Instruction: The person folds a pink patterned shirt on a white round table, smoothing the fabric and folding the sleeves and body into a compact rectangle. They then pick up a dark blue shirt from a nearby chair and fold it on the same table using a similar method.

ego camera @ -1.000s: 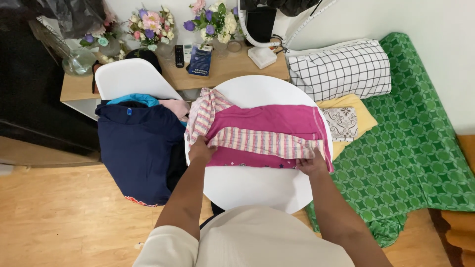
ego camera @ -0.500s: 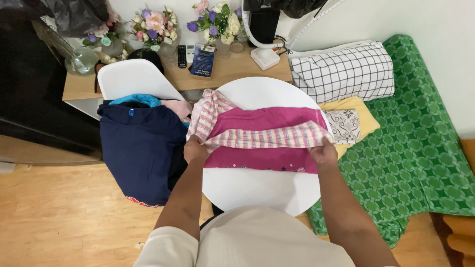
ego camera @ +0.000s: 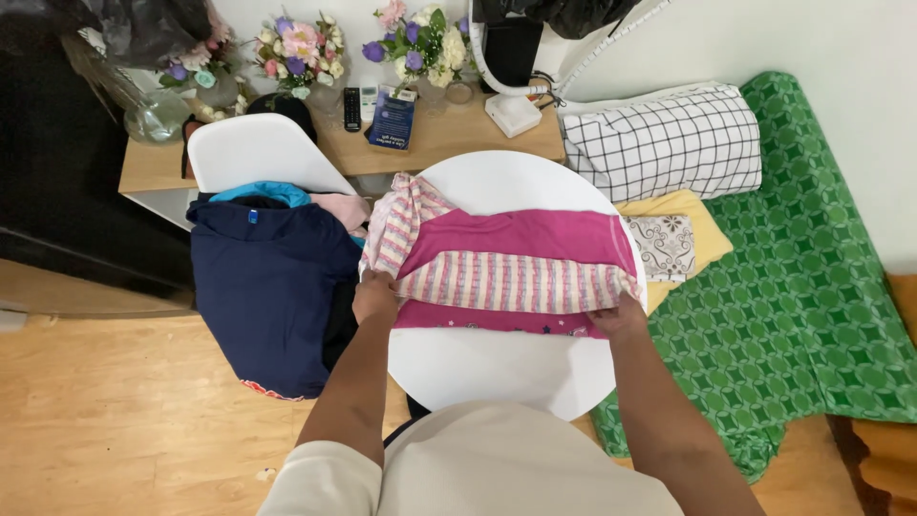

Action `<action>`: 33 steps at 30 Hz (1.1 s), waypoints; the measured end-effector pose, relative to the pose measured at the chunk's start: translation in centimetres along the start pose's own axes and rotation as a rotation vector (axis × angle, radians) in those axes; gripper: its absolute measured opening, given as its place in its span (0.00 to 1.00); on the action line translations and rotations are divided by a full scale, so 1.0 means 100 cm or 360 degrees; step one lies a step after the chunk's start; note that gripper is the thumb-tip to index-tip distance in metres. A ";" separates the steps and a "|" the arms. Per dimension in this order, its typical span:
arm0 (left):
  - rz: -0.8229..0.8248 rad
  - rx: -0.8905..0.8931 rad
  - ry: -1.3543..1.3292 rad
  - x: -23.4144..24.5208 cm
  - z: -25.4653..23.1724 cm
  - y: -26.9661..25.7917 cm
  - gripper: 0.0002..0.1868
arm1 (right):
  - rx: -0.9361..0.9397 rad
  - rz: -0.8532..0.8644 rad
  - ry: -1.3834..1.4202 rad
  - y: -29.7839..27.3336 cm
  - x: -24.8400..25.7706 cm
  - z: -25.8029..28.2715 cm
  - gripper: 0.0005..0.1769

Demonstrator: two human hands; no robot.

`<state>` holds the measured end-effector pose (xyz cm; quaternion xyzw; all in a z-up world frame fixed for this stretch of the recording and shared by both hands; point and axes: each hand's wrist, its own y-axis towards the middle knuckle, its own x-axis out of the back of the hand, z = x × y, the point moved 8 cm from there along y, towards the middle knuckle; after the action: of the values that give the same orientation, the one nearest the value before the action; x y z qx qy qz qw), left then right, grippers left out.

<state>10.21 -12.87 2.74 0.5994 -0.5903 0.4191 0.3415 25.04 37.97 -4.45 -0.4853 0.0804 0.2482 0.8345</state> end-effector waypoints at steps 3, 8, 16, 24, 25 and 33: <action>0.0005 -0.0185 0.0047 -0.040 0.013 0.010 0.06 | -0.0026 -0.0014 0.0197 0.024 0.020 -0.003 0.22; 0.0066 -0.0160 0.0038 -0.003 -0.013 -0.002 0.13 | 0.0017 -0.0050 0.0062 0.020 0.017 0.006 0.21; 0.0136 0.0053 -0.0041 0.001 -0.001 0.003 0.09 | 0.0290 -0.0021 0.0235 0.002 0.013 0.030 0.22; 0.0103 0.0062 0.0217 -0.017 0.007 0.009 0.07 | 0.0466 -0.0283 0.0012 0.017 0.047 0.029 0.30; 0.0107 0.0065 0.0218 -0.015 0.007 0.007 0.07 | 0.0464 -0.0285 0.0009 0.009 0.041 0.027 0.30; 0.0372 0.0157 0.0310 -0.012 0.007 0.004 0.30 | 0.1353 -0.0652 -0.2862 -0.089 -0.047 0.032 0.46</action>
<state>9.99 -13.08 1.36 0.4991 -0.5989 0.5406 0.3161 24.97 35.54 5.82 0.2139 -0.5803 0.3243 0.7157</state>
